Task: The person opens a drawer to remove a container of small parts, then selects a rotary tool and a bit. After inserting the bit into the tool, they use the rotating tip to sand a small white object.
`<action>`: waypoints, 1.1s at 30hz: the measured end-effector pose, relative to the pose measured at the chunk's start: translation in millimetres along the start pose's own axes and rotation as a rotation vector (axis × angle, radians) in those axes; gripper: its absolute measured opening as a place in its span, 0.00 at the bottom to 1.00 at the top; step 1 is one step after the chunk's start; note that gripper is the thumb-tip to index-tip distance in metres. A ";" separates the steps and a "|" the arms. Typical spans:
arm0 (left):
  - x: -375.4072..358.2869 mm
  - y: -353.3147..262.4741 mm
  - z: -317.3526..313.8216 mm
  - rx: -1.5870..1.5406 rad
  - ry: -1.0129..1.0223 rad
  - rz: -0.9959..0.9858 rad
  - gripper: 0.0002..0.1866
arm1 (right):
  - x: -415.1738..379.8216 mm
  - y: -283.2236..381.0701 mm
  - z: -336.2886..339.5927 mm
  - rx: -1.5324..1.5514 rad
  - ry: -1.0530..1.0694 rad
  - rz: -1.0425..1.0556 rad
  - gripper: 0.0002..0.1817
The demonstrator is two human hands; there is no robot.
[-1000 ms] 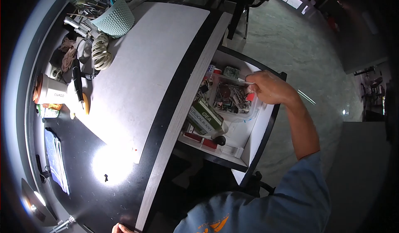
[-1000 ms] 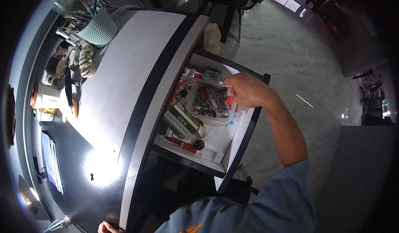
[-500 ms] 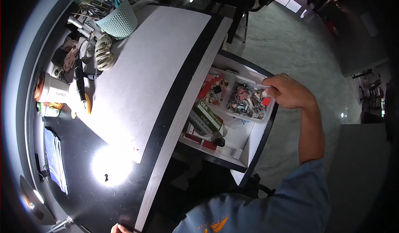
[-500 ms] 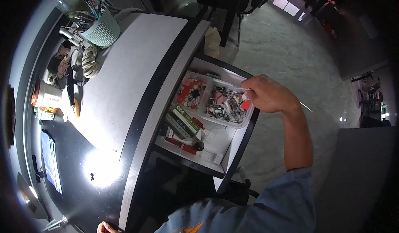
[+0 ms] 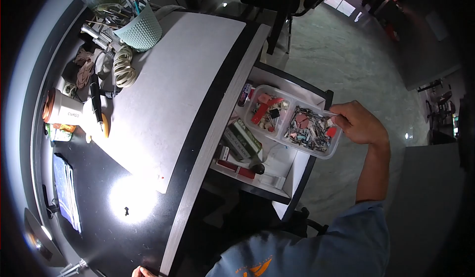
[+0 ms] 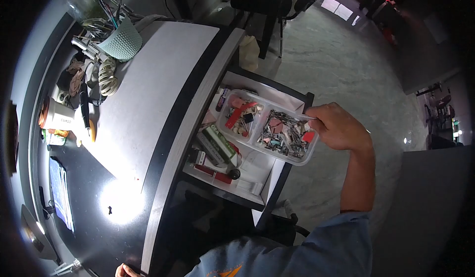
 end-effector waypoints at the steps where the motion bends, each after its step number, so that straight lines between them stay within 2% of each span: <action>1: -0.5 -1.5 0.5 0.004 0.002 0.006 0.07 | -3.5 -0.7 2.3 -0.002 0.009 -0.002 0.07; 10: -2.1 -0.3 0.6 0.000 0.013 0.041 0.06 | -39.6 -13.3 30.4 0.148 -0.081 -0.165 0.05; 13: -1.1 -1.2 0.0 -0.026 0.021 0.029 0.05 | -47.0 -17.9 40.9 0.204 -0.122 -0.145 0.06; 20: -1.2 -0.1 4.0 -0.093 0.074 0.036 0.04 | -37.2 25.0 52.0 0.238 -0.174 -0.036 0.08; 21: -1.8 13.2 3.7 -0.094 0.091 -0.059 0.04 | -32.6 33.7 49.9 0.244 -0.155 -0.020 0.08; 22: -7.6 27.2 -0.4 -0.171 0.084 -0.041 0.02 | -25.0 45.8 45.0 0.254 -0.129 0.008 0.08; 23: -9.1 29.9 -2.9 -0.238 0.063 -0.025 0.04 | -17.8 59.3 38.5 0.254 -0.124 0.043 0.08; 25: -4.5 14.5 9.9 -0.213 0.059 0.008 0.04 | -15.3 93.0 39.2 0.248 -0.094 0.128 0.08; 29: -0.4 9.4 13.1 -0.189 0.086 0.079 0.03 | 20.1 155.9 2.6 0.276 0.111 0.259 0.08; 31: -0.9 12.5 14.4 -0.209 0.067 0.029 0.03 | 26.3 196.4 -15.7 0.278 0.121 0.352 0.09; 32: 1.0 12.8 18.2 -0.224 0.071 0.029 0.03 | 26.9 220.0 -16.4 0.300 0.212 0.339 0.10; 33: 1.2 16.9 16.8 -0.240 0.066 0.018 0.03 | 36.5 240.2 -24.2 0.269 0.273 0.424 0.10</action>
Point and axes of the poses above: each hand's wrist, its own x-axis towards the middle knuckle, its own z-axis out of the back of the hand, y = z × x, the point moved 2 cm from there along x, towards the middle knuckle, and after that the axes turned 7 degrees about -y, right-handed, at the moved point
